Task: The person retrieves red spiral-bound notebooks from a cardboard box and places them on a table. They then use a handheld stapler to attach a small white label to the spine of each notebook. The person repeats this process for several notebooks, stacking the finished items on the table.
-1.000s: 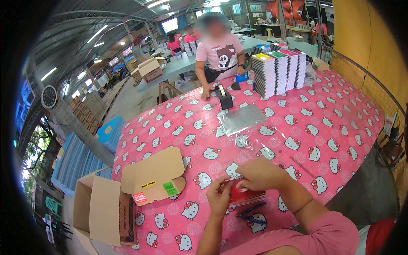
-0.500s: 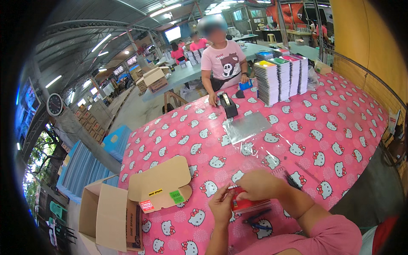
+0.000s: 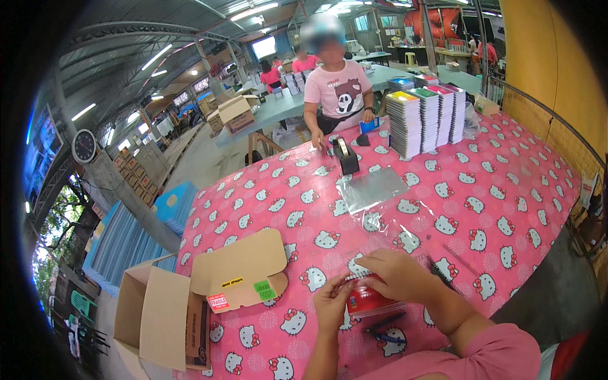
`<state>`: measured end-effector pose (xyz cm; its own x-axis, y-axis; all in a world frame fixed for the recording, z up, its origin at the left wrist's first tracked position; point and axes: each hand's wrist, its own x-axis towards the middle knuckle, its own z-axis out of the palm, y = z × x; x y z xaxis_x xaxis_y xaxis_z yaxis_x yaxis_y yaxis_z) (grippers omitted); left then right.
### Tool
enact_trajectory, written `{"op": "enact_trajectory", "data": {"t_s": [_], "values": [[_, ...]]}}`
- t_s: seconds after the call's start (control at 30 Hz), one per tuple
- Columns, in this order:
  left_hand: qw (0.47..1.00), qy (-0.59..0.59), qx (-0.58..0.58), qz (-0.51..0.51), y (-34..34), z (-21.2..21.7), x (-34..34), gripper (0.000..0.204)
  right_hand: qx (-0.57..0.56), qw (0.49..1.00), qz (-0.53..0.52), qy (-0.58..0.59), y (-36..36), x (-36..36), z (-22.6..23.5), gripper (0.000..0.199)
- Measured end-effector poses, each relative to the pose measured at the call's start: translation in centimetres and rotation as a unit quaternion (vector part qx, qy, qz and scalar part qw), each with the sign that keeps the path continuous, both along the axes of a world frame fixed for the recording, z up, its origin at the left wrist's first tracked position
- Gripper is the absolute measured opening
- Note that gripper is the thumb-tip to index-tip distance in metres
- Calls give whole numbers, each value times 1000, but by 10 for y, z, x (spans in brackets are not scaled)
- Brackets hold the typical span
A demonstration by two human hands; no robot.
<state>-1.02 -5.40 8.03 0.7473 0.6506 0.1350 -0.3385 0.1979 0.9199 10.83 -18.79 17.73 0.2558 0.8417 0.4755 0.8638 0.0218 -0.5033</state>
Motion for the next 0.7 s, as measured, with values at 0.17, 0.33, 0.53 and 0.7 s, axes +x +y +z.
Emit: {"op": "enact_trajectory", "data": {"t_s": [0.17,0.33,0.53,0.7], "values": [[998,10,63,-12,-5,13,11,21,-86,990,84,70,-42,-53,-74,40],[939,-114,301,123,-31,38,7,16,-221,974,46,-13,-75,-80,-151,52],[920,71,379,72,-46,-2,-10,22,-155,988,-5,20,-92,-90,-219,64],[914,12,391,104,-50,-17,-2,22,-147,982,-81,-92,-81,-83,-198,56]]}}
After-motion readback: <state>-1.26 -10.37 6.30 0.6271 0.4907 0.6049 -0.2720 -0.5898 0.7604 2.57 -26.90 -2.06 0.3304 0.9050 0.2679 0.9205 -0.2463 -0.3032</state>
